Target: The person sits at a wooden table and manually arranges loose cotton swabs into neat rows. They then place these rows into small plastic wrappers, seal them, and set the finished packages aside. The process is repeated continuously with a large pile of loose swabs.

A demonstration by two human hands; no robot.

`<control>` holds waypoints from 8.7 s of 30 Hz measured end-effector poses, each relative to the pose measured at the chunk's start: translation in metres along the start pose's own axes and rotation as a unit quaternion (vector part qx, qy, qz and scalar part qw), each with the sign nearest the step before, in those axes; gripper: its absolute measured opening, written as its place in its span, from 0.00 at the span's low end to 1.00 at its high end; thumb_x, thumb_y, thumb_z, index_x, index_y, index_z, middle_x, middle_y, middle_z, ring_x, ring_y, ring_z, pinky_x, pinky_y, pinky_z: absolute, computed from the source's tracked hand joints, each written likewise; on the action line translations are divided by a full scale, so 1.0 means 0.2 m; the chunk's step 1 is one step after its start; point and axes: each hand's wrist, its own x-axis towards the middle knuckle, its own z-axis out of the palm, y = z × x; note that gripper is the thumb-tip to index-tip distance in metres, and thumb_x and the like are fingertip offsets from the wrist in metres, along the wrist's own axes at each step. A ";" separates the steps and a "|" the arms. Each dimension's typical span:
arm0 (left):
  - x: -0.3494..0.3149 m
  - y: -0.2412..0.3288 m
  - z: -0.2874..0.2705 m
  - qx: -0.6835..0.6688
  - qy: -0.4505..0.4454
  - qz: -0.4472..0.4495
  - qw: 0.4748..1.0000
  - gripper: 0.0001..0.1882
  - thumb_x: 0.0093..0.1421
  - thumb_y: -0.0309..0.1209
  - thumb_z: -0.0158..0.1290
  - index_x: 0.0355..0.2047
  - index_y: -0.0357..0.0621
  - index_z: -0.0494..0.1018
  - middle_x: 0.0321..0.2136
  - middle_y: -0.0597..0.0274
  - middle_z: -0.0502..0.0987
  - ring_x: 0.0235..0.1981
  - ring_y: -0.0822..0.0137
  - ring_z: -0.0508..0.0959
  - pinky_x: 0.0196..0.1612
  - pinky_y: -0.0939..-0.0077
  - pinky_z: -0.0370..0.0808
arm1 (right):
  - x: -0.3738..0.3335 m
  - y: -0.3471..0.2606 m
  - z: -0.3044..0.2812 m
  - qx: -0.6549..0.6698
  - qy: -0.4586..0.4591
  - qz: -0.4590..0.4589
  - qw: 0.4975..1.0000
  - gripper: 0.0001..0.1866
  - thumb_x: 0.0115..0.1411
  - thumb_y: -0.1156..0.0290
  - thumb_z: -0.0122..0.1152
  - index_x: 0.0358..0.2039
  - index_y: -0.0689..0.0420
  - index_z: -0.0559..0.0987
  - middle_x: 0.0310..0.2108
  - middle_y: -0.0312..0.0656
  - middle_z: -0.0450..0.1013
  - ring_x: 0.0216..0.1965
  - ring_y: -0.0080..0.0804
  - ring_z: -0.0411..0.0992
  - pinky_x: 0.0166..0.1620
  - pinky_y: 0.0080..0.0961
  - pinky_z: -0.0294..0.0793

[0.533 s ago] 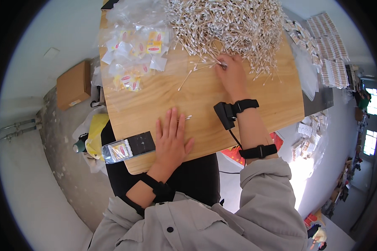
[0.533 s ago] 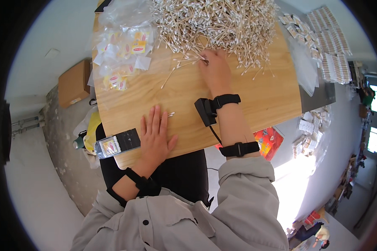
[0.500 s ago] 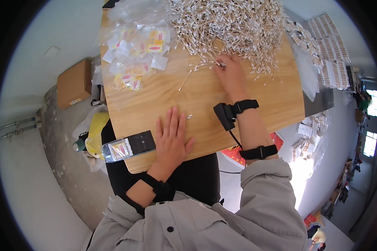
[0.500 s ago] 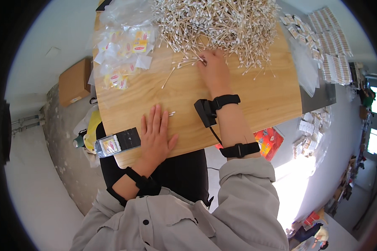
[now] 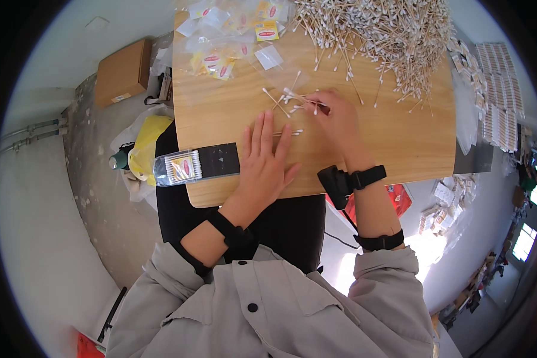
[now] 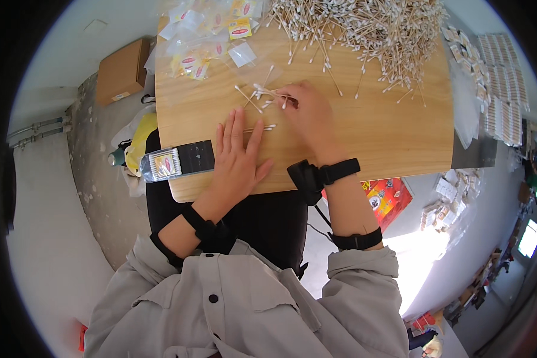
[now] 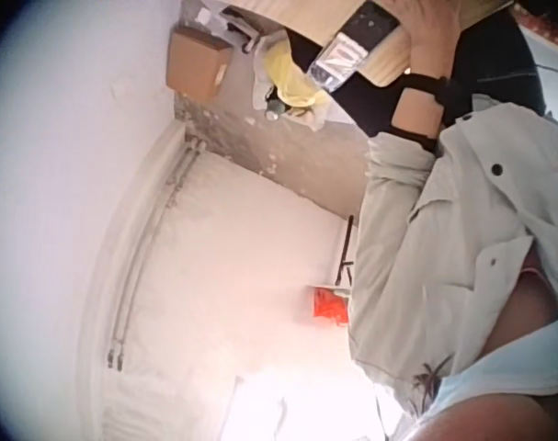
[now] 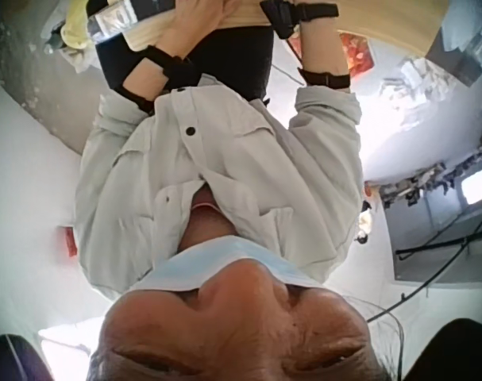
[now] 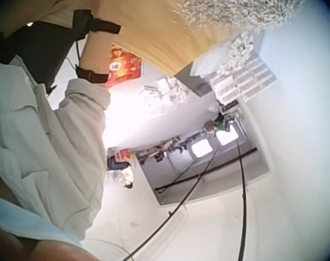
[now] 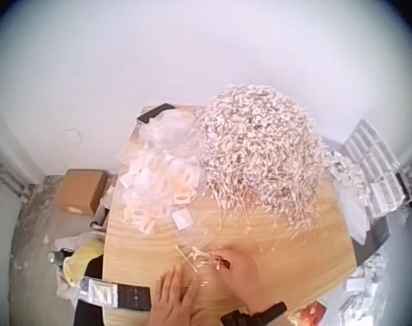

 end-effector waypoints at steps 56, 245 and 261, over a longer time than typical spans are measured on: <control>0.05 0.00 0.07 0.069 0.013 -0.001 0.998 0.58 0.46 0.60 0.60 0.68 0.35 0.52 0.70 0.48 0.50 0.71 0.53 0.50 0.69 0.46 0.45 | -0.19 0.03 -0.02 0.005 0.013 -0.048 0.999 0.10 0.52 0.73 0.70 0.37 0.54 0.83 0.39 0.39 0.68 0.37 0.30 0.73 0.39 0.24 0.76; -0.10 -0.06 0.01 0.019 -0.030 0.012 0.999 0.56 0.48 0.56 0.60 0.67 0.32 0.51 0.70 0.47 0.48 0.72 0.54 0.46 0.71 0.50 0.43 | -0.15 -0.06 -0.02 -0.015 -0.082 -0.021 0.996 0.07 0.55 0.72 0.65 0.36 0.56 0.81 0.31 0.40 0.75 0.32 0.33 0.76 0.37 0.27 0.75; -0.10 -0.07 0.02 0.028 -0.026 0.019 0.999 0.54 0.50 0.57 0.58 0.67 0.33 0.52 0.70 0.48 0.48 0.72 0.54 0.46 0.71 0.49 0.43 | -0.11 -0.02 0.03 -0.061 -0.070 -0.028 0.995 0.08 0.57 0.73 0.65 0.38 0.58 0.82 0.33 0.38 0.74 0.34 0.26 0.74 0.39 0.21 0.73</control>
